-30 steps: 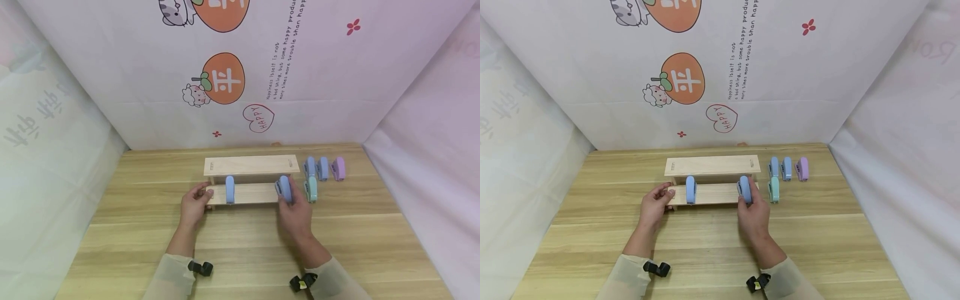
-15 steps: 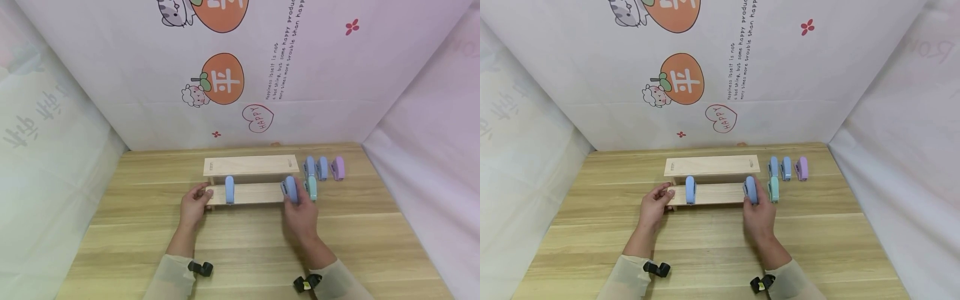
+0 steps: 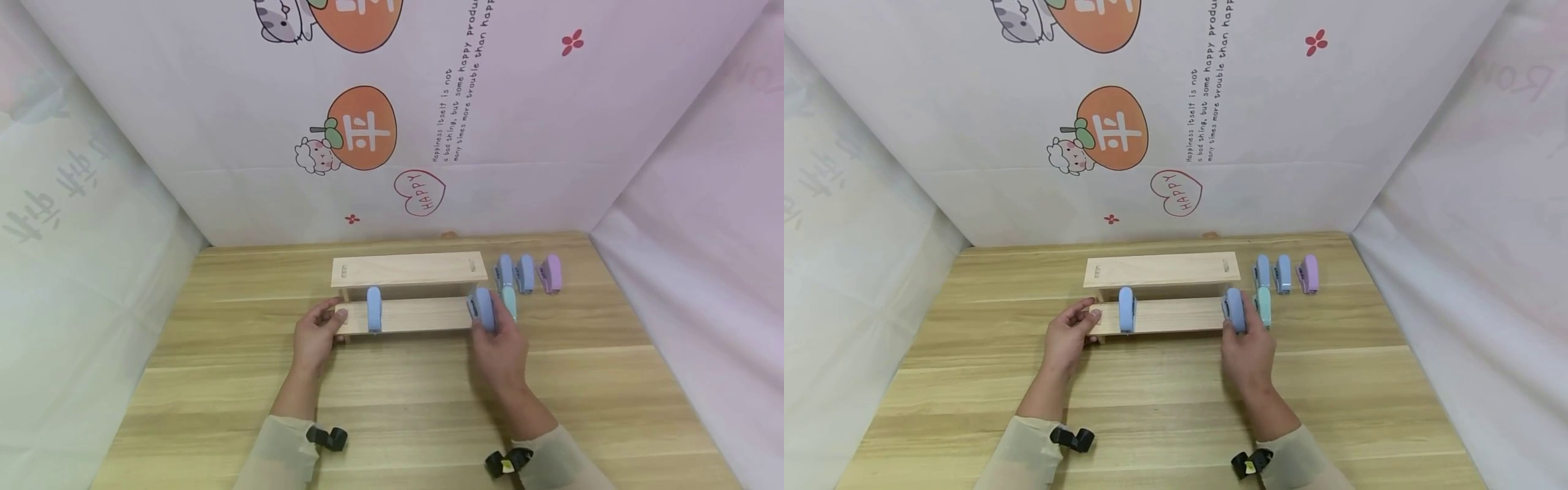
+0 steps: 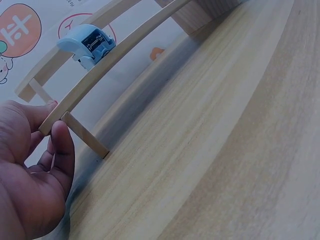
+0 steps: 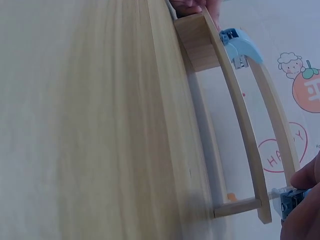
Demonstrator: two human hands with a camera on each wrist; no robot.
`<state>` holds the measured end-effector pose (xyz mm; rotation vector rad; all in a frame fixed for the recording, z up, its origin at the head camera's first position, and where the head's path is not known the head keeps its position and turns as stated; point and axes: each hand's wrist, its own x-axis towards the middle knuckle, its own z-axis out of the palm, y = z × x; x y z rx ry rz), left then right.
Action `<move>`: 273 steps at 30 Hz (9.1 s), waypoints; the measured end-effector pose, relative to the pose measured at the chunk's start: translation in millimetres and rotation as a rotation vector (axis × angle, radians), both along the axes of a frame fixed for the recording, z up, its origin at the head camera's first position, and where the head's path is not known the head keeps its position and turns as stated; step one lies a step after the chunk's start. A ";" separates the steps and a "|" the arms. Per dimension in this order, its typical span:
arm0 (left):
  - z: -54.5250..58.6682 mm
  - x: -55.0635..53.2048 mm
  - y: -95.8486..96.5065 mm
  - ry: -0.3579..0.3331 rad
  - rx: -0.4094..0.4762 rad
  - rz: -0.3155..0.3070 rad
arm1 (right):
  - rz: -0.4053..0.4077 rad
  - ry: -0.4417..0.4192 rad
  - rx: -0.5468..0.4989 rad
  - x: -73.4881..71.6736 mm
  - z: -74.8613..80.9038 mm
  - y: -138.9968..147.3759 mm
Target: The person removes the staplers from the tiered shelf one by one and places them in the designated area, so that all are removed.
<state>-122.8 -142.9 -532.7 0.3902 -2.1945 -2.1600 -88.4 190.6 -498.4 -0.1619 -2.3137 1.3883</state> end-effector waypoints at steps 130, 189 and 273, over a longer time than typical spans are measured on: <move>-1.0 -1.7 0.6 -0.013 0.020 0.014 | -0.143 -0.415 -0.166 -37.1 -15.6 87.6; -2.7 -2.7 -1.0 -0.013 0.002 -0.001 | -0.166 -0.392 -0.169 -45.5 -19.3 94.5; 3.1 -0.7 -1.4 -0.028 -0.096 0.001 | -0.060 -0.096 -0.226 -20.5 8.7 55.1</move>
